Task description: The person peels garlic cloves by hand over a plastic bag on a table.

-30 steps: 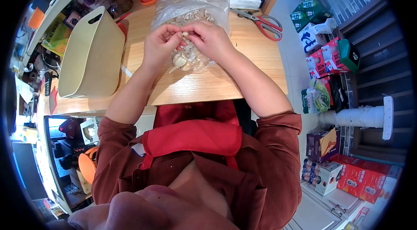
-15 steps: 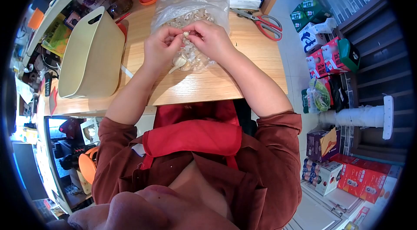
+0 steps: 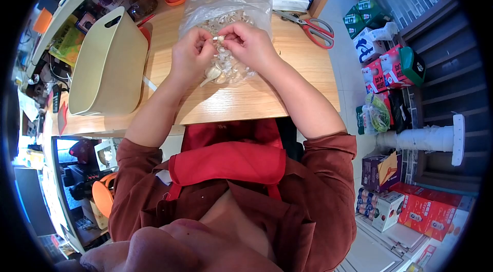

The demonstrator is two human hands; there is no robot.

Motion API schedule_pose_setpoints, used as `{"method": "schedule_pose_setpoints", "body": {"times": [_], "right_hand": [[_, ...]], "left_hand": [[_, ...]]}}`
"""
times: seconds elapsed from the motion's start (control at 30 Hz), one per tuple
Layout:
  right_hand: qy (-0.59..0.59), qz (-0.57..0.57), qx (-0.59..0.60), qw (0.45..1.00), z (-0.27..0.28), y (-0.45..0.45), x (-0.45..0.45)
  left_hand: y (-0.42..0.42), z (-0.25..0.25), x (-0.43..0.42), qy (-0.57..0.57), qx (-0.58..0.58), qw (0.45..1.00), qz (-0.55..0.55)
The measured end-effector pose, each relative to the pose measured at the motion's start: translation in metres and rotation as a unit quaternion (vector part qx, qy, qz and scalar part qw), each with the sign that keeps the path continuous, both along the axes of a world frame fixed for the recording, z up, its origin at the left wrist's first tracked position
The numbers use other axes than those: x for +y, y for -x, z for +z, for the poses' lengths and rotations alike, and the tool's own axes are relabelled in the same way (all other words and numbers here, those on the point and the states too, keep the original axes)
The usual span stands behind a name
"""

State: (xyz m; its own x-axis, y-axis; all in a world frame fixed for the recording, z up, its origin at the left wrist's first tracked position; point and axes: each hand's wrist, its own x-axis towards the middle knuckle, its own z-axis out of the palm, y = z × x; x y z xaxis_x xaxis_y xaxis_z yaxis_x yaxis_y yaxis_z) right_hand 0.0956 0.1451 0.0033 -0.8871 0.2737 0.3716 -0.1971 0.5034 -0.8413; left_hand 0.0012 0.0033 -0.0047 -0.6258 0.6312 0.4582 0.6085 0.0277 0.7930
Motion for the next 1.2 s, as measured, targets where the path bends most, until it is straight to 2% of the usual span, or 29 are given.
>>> {"method": "schedule_pose_setpoints", "body": {"times": [0.17,0.27,0.37,0.47,0.57,0.67,0.77,1.07,1.2], "right_hand": [[0.04,0.014,-0.008,0.999,-0.001,0.001,0.002],[0.151,0.034,0.054,0.986,0.005,-0.002,-0.001],[0.19,0.062,0.076,0.977,0.008,-0.002,0.001],[0.225,0.09,0.077,0.967,0.009,-0.002,0.002],[0.22,0.108,0.059,0.968,0.007,-0.002,0.003],[0.215,0.116,0.047,0.969,0.002,0.0,0.004],[0.201,0.111,0.051,0.972,0.005,-0.001,0.001],[0.164,0.096,0.043,0.981,0.001,0.0,0.003],[0.253,0.125,0.021,0.959,0.01,-0.004,0.001]], "left_hand": [[0.003,-0.004,0.001,-0.004,-0.024,1.0,-0.01],[0.002,0.001,-0.001,0.012,-0.03,0.999,0.0],[0.004,-0.002,0.001,-0.003,-0.049,0.999,-0.004],[0.001,-0.002,0.003,-0.081,-0.093,0.992,-0.015],[-0.001,0.006,0.001,-0.095,-0.16,0.981,-0.061],[-0.002,0.008,-0.001,-0.108,-0.18,0.973,-0.097],[-0.004,0.008,0.0,-0.094,-0.145,0.979,-0.104],[-0.005,0.007,-0.002,-0.08,-0.156,0.981,-0.083],[-0.006,0.01,-0.002,-0.074,-0.167,0.981,-0.069]]}}
